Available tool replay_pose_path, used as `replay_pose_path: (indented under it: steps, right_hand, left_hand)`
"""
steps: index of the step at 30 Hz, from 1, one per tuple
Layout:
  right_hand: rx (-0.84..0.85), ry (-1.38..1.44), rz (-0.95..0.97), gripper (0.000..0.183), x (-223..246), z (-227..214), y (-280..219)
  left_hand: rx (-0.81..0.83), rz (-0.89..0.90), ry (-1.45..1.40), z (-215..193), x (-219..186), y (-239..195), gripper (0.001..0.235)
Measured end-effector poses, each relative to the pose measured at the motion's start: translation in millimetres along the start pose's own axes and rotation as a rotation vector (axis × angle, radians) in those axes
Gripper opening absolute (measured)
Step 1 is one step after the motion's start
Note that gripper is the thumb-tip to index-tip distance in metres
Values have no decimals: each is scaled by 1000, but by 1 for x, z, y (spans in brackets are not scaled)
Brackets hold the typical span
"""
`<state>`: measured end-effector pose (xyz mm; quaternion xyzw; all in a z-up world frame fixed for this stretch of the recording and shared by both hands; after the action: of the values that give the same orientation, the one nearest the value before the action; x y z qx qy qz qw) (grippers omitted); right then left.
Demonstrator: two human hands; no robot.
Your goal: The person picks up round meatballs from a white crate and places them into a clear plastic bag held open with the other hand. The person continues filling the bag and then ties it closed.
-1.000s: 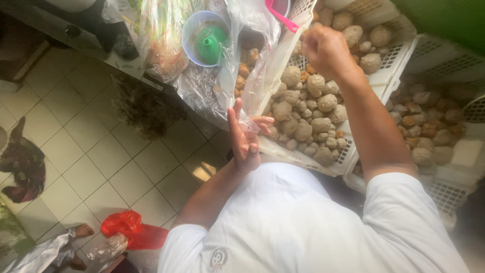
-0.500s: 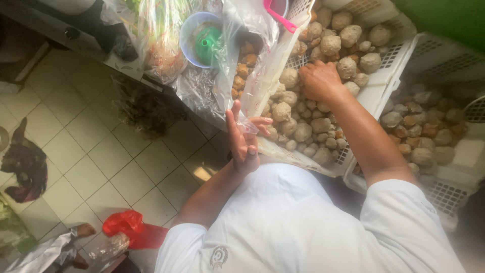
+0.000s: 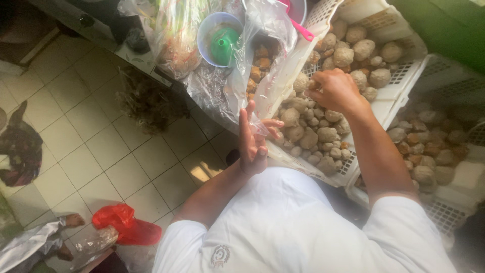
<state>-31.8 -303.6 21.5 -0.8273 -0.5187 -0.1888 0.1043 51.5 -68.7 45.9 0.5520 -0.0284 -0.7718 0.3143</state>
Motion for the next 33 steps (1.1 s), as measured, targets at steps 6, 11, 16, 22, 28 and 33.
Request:
replay_pose_path:
  steps: [6, 11, 16, 22, 28, 33]
  right_hand:
    - [-249, 718, -196, 26, 90, -67, 24]
    - [-193, 25, -390, 16, 144, -58, 62]
    - [-425, 387, -279, 3, 58, -93, 46]
    - [-31, -137, 221, 21, -73, -2, 16]
    - [87, -399, 315, 17, -107, 98, 18]
    - [81, -365, 269, 26, -111, 100, 27]
  left_hand:
    - [37, 3, 41, 4, 1, 0, 92]
    - [5, -10, 41, 2, -1, -1, 92]
    - [2, -14, 29, 1, -1, 1, 92]
    - [28, -17, 14, 4, 0, 2, 90]
    - [20, -27, 20, 3, 1, -1, 91]
    - [4, -22, 4, 2, 1, 4, 92]
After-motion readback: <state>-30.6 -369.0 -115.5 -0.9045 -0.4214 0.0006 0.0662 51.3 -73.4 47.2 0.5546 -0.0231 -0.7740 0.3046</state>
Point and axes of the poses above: each hand's wrist, its own y-axis towards the middle knuckle, its own z-axis out of the palm, x = y × z, the point moved 10 cm from there along y, towards the middle knuckle, and after that the axes turned 8 degrees about -z, right-handed, at the moved point
